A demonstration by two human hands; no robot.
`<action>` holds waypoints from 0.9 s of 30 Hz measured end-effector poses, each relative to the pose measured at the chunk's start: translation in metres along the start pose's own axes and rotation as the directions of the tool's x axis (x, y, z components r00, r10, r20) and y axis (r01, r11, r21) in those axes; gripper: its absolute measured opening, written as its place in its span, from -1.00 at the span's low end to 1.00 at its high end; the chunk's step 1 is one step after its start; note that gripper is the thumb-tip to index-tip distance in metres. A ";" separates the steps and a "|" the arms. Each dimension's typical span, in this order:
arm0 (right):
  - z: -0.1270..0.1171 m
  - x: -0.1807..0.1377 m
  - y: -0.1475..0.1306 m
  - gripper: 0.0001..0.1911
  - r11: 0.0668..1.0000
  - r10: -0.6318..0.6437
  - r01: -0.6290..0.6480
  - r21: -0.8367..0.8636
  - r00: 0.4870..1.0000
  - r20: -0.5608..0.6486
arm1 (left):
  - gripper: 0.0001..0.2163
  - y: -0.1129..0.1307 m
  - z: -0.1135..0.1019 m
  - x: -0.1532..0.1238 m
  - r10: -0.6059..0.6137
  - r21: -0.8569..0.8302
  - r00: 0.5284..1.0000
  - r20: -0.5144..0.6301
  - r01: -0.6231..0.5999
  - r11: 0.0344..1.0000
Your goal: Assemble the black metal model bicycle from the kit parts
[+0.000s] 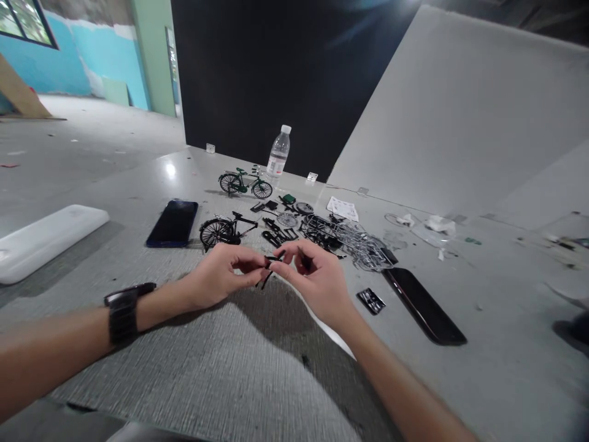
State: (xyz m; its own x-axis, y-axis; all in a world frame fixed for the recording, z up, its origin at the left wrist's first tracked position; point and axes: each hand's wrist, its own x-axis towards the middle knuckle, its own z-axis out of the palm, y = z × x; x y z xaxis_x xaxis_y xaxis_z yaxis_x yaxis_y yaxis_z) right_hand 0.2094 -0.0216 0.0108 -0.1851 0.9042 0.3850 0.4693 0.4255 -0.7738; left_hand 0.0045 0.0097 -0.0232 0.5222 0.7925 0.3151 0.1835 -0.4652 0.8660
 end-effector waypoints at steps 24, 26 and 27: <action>-0.001 -0.003 0.003 -0.84 0.916 0.100 -0.124 0.381 0.992 0.083 | -0.87 0.006 0.001 -0.001 -0.045 -0.399 0.995 -0.090 0.006 0.917; 0.000 -0.003 0.004 -0.85 0.902 0.121 -0.142 0.407 0.990 0.078 | -0.87 0.008 0.000 -0.001 -0.061 -0.423 0.996 -0.072 0.025 0.906; 0.001 -0.003 0.004 -0.84 0.893 0.133 -0.151 0.423 0.988 0.073 | -0.87 0.008 0.000 -0.002 -0.067 -0.446 0.996 -0.057 0.035 0.894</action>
State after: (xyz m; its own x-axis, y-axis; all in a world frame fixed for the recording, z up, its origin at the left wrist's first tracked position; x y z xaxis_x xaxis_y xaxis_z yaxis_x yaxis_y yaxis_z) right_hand 0.2111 -0.0229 0.0061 -0.1835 0.9530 0.2411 0.0821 0.2593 -0.9623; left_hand 0.0053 0.0043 -0.0168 0.4605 0.8431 0.2775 -0.1888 -0.2125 0.9588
